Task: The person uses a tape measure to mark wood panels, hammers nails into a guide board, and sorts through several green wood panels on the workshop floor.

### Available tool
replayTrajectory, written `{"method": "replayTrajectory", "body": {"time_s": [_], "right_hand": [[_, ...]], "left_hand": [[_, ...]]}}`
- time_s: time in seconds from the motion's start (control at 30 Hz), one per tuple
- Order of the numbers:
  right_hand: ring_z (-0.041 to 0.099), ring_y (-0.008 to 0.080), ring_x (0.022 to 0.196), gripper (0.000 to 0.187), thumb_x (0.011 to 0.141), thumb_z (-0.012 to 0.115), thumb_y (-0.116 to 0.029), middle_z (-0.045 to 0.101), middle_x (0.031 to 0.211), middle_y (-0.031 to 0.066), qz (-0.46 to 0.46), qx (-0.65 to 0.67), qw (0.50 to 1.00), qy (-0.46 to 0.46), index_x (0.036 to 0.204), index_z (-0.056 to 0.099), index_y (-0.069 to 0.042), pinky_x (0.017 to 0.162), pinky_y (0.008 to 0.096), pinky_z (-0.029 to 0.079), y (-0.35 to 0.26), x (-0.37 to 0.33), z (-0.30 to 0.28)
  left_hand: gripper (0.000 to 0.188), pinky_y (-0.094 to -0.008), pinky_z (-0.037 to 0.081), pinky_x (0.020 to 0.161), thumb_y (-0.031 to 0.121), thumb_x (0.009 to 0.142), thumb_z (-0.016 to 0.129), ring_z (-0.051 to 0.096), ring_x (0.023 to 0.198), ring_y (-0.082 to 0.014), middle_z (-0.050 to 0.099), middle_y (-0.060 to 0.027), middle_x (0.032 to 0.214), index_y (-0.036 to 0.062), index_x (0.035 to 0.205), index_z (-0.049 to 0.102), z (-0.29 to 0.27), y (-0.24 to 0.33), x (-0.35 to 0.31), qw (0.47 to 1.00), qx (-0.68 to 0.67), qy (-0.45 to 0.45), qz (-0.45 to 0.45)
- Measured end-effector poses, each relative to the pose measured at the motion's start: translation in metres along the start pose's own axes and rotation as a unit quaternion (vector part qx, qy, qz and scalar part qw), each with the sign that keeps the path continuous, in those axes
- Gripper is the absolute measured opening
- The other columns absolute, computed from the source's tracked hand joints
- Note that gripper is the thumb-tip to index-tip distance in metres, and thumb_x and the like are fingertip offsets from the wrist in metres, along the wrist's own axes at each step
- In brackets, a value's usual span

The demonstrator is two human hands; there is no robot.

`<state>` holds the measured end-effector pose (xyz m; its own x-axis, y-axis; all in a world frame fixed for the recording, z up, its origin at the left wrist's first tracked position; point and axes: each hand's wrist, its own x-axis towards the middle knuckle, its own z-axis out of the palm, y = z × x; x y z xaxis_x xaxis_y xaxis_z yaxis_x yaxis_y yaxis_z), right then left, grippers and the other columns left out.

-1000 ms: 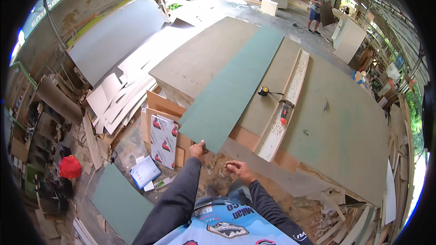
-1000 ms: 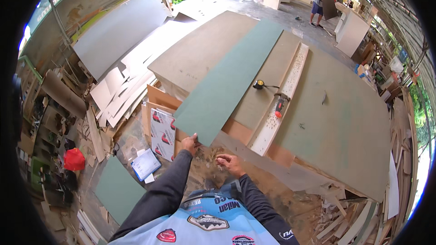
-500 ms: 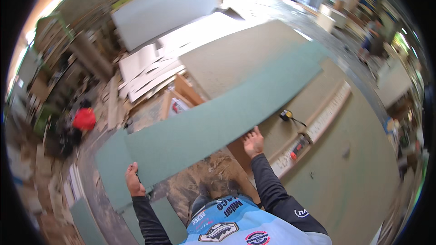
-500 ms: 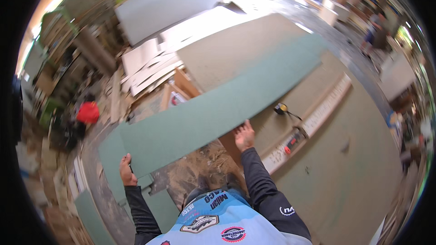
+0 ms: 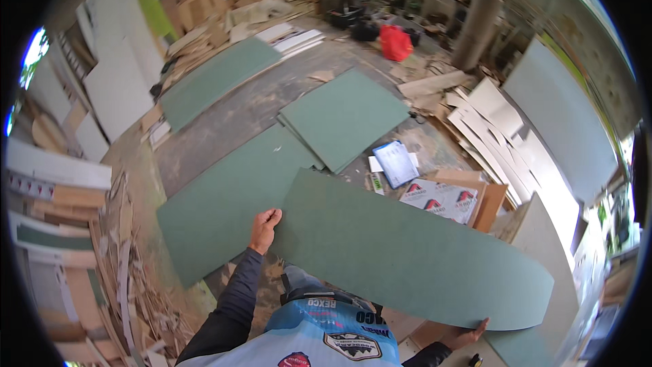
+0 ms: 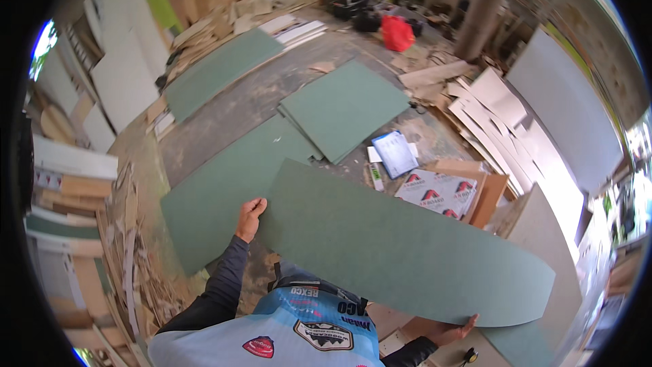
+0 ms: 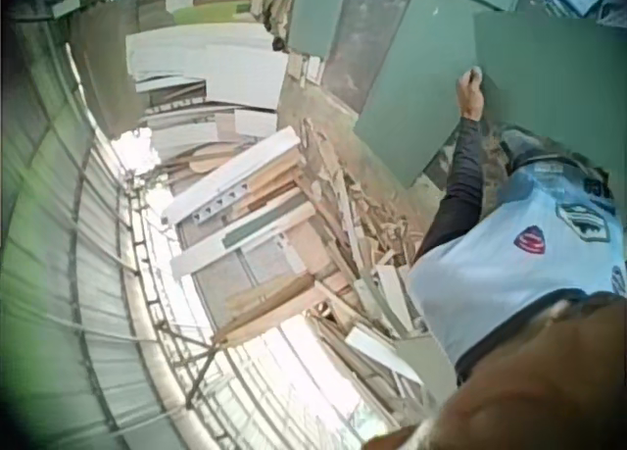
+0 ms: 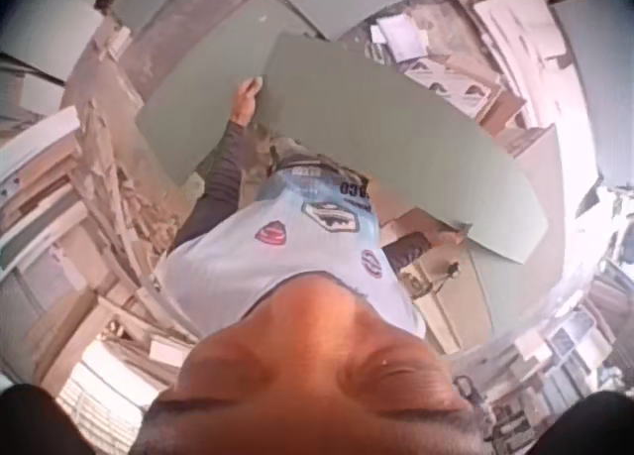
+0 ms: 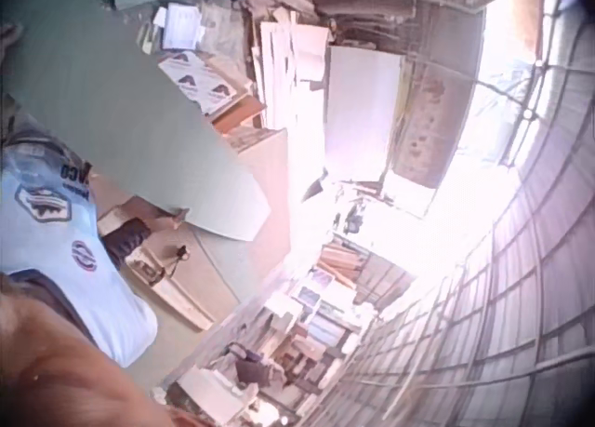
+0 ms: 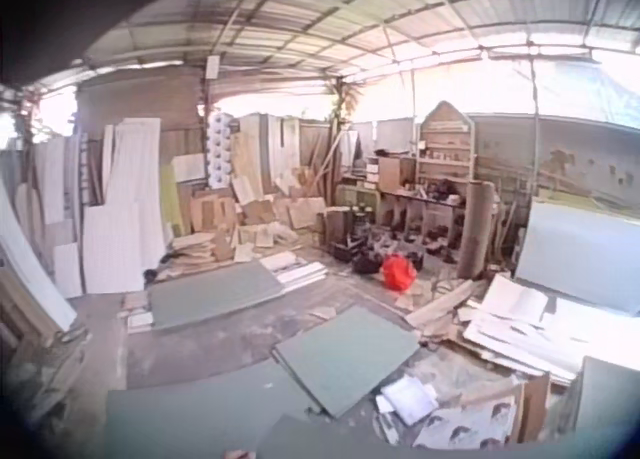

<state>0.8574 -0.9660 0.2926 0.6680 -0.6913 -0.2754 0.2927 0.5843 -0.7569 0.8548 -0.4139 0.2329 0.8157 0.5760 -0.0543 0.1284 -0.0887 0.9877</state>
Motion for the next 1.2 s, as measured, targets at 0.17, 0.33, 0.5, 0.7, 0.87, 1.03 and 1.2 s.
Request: {"method": "replayTrajectory", "body": {"time_s": [0.17, 0.33, 0.5, 0.7, 0.87, 1.03, 1.2], "right_hand": [[0.051, 0.0249, 0.113, 0.044, 0.092, 0.055, -0.033, 0.055, 0.124, 0.0120, 0.040, 0.006, 0.992, -0.122, 0.123, 0.053, -0.002, 0.096, 0.0396, 0.041, 0.033, -0.055, 0.117], [0.055, 0.0229, 0.106, 0.041, 0.092, 0.056, -0.031, 0.058, 0.118, 0.0123, 0.105, -0.016, 0.966, -0.237, 0.121, 0.054, -0.001, 0.089, 0.0364, 0.046, 0.124, -0.115, 0.198], [0.059, 0.0226, 0.099, 0.032, 0.092, 0.056, -0.027, 0.061, 0.110, 0.0108, 0.175, -0.016, 0.946, -0.272, 0.112, 0.058, -0.002, 0.084, 0.0345, 0.048, 0.241, -0.186, 0.281], [0.055, 0.0245, 0.109, 0.034, 0.094, 0.051, -0.025, 0.059, 0.119, 0.0098, 0.344, -0.015, 0.873, -0.345, 0.120, 0.052, -0.002, 0.093, 0.0378, 0.044, 0.353, -0.262, 0.356], [0.054, 0.0258, 0.112, 0.037, 0.095, 0.048, -0.024, 0.057, 0.123, 0.0103, 0.383, -0.066, 0.849, -0.357, 0.124, 0.049, -0.002, 0.097, 0.0396, 0.042, 0.455, -0.291, 0.410], [0.060, 0.0233, 0.103, 0.033, 0.095, 0.041, -0.023, 0.061, 0.113, 0.0085, 0.465, -0.115, 0.817, -0.321, 0.117, 0.051, -0.001, 0.088, 0.0369, 0.048, 0.566, -0.326, 0.474], [0.054, 0.0260, 0.111, 0.041, 0.093, 0.044, -0.025, 0.054, 0.125, 0.0086, 0.536, -0.146, 0.779, -0.291, 0.128, 0.045, -0.004, 0.096, 0.0399, 0.041, 0.710, -0.333, 0.530]], "left_hand": [[0.037, -0.0261, 0.032, 0.059, 0.027, 0.095, 0.055, 0.033, 0.066, -0.0081, 0.037, 0.0048, 0.067, -0.0026, 0.076, 0.046, -0.069, -0.019, -0.007, 0.993, -0.021, 0.104, -0.046], [0.038, -0.0296, 0.029, 0.058, 0.028, 0.096, 0.053, 0.030, 0.068, -0.0097, 0.033, 0.0024, 0.068, -0.0013, 0.074, 0.042, -0.181, -0.062, 0.006, 0.968, -0.006, 0.241, -0.064], [0.036, -0.0283, 0.031, 0.060, 0.027, 0.095, 0.053, 0.033, 0.067, -0.0096, 0.036, 0.0021, 0.067, -0.0020, 0.076, 0.044, -0.288, -0.085, 0.004, 0.945, 0.002, 0.318, -0.076], [0.033, -0.0253, 0.032, 0.061, 0.026, 0.097, 0.053, 0.035, 0.068, -0.0075, 0.038, 0.0054, 0.070, 0.0013, 0.075, 0.049, -0.370, -0.104, -0.003, 0.881, -0.078, 0.460, -0.075], [0.035, -0.0255, 0.031, 0.061, 0.027, 0.098, 0.052, 0.034, 0.068, -0.0068, 0.038, 0.0064, 0.071, 0.0035, 0.072, 0.049, -0.407, -0.120, 0.020, 0.849, -0.055, 0.518, -0.088], [0.038, -0.0274, 0.028, 0.059, 0.028, 0.098, 0.051, 0.032, 0.068, -0.0071, 0.035, 0.0053, 0.070, 0.0035, 0.069, 0.044, -0.449, -0.117, 0.080, 0.824, -0.006, 0.559, -0.094], [0.032, -0.0272, 0.034, 0.063, 0.026, 0.098, 0.051, 0.040, 0.071, -0.0073, 0.048, 0.0035, 0.074, 0.0002, 0.081, 0.058, -0.510, -0.104, 0.156, 0.808, 0.117, 0.563, -0.130]]}}
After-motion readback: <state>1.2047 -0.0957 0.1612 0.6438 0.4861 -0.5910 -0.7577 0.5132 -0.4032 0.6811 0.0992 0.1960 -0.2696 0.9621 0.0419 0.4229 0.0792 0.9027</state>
